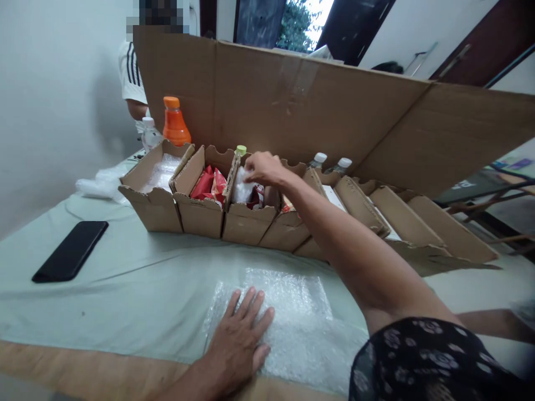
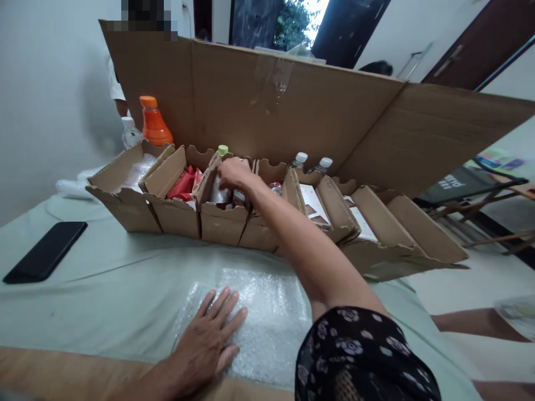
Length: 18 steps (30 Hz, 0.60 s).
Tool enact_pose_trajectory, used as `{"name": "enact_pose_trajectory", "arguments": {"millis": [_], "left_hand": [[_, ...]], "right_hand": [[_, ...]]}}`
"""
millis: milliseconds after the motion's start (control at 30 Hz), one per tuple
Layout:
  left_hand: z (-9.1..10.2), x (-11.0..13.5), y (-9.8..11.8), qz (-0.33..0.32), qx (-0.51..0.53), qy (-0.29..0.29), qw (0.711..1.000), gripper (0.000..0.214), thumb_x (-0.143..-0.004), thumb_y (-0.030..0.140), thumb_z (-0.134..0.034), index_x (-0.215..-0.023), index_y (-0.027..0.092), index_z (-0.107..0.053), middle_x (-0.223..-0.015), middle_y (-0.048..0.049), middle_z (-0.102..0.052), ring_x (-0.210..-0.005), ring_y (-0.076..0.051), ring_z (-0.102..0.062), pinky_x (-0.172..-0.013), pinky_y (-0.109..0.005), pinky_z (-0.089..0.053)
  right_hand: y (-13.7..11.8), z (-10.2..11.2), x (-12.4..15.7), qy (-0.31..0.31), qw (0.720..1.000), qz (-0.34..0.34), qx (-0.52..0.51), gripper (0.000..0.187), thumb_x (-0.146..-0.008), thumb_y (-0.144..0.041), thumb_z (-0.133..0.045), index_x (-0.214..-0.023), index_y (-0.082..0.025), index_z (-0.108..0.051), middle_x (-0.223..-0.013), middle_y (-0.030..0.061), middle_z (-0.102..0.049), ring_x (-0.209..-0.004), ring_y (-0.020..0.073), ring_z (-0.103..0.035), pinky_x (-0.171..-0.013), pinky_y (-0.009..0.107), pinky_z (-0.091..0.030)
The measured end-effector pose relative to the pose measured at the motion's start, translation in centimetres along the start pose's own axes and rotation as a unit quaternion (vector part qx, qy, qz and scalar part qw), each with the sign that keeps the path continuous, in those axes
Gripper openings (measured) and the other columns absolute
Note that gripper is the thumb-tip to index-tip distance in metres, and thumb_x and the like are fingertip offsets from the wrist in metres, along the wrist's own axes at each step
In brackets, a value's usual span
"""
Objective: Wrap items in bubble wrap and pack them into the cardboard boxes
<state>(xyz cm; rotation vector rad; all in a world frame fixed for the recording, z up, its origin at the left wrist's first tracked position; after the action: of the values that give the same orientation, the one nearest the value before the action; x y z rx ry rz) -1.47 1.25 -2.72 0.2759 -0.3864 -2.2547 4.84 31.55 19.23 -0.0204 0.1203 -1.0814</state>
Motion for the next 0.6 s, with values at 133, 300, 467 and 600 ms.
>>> {"name": "enact_pose_trajectory", "arguments": {"millis": [133, 300, 467, 600], "left_hand": [[0.1, 0.0, 0.1, 0.008, -0.008, 0.013, 1.0, 0.065, -0.1, 0.04, -0.056, -0.16, 0.028, -0.036, -0.171, -0.0115, -0.027, -0.159, -0.036, -0.019, -0.127, -0.063, -0.02], [2.0, 0.4, 0.8, 0.026, 0.082, 0.083, 0.993, 0.059, -0.095, 0.031, -0.062, -0.153, 0.026, -0.05, -0.169, -0.014, -0.032, -0.159, -0.041, -0.018, -0.125, -0.069, -0.018], [6.1, 2.0, 3.0, 0.072, 0.577, 0.157, 0.798, 0.062, -0.095, 0.065, -0.054, -0.143, 0.026, -0.061, -0.155, -0.0163, -0.054, -0.146, -0.042, -0.045, -0.117, -0.067, -0.035], [8.0, 2.6, 5.3, 0.096, 0.845, 0.103, 0.516, 0.082, -0.076, 0.088, -0.058, -0.126, 0.025, -0.071, -0.138, -0.0146, -0.068, -0.131, -0.043, -0.06, -0.102, -0.064, -0.051]], "right_hand": [[2.2, 4.5, 6.2, 0.185, 0.973, 0.034, -0.135, 0.016, -0.084, -0.022, -0.069, -0.099, -0.014, -0.068, -0.117, 0.0102, -0.07, -0.109, 0.0251, -0.064, -0.096, 0.045, -0.052], [1.3, 3.8, 19.7, 0.34, 0.884, 0.094, -0.306, 0.012, -0.088, -0.025, -0.069, -0.094, -0.022, -0.059, -0.139, 0.0098, -0.064, -0.117, 0.0233, -0.065, -0.087, 0.037, -0.059], [-1.5, -1.6, 30.1, 0.421, 0.876, 0.15, -0.183, 0.023, -0.089, -0.007, -0.062, -0.101, -0.026, -0.061, -0.142, 0.0104, -0.064, -0.124, 0.0235, -0.066, -0.099, 0.044, -0.058], [-2.8, -5.3, 34.2, 0.376, 0.89, 0.226, -0.123, 0.023, -0.091, -0.006, -0.058, -0.102, -0.025, -0.065, -0.146, 0.0121, -0.063, -0.136, 0.0263, -0.059, -0.098, 0.043, -0.059]]}}
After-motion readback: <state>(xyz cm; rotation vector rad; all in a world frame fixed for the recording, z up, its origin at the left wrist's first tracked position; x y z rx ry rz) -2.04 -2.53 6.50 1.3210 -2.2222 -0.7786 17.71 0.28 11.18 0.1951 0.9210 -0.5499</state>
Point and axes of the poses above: each hand's wrist, its own x-axis away from the middle knuckle, its own z-axis out of the back of the hand, y = z × x, the point moved 1 cm from there along -x, towards the middle knuckle
